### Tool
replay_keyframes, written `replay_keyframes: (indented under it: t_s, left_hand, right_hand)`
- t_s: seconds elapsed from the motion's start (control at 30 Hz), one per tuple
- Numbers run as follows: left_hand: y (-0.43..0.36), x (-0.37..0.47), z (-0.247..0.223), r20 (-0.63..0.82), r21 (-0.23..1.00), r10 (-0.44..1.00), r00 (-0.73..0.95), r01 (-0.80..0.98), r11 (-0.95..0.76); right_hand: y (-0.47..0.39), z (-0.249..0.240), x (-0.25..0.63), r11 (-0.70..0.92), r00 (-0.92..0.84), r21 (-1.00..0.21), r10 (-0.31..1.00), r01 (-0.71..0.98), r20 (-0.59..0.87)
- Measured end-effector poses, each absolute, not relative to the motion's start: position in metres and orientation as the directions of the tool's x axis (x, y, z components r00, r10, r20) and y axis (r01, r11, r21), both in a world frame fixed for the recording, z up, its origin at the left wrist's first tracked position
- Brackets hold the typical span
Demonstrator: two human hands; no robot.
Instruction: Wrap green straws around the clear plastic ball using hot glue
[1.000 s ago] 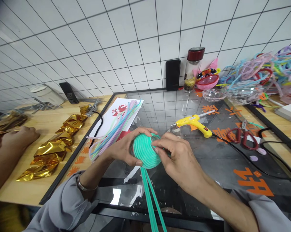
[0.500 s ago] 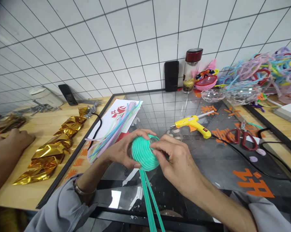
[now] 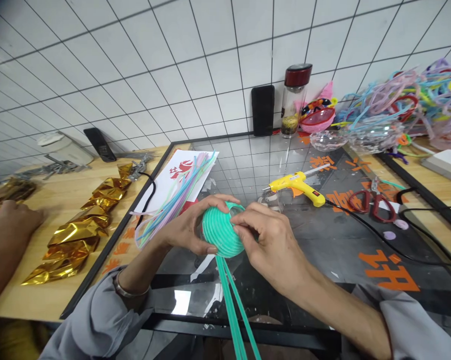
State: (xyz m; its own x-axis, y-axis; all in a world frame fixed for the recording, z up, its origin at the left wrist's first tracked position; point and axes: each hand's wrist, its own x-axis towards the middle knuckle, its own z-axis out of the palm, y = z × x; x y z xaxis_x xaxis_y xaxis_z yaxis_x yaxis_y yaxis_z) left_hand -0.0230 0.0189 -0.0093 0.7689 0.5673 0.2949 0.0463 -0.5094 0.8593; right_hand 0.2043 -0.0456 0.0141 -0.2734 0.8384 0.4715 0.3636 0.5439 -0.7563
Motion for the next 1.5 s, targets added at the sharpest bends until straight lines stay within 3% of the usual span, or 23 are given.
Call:
replay_keyframes:
  t_s: [1.5]
  left_hand:
    - [0.0164, -0.0229, -0.0037, 0.291, 0.843, 0.541, 0.789, 0.056, -0.534]
  right_hand:
    - [-0.0468, 0.0154, 0.2023, 0.586, -0.271, -0.716, 0.81, 0.38, 0.52]
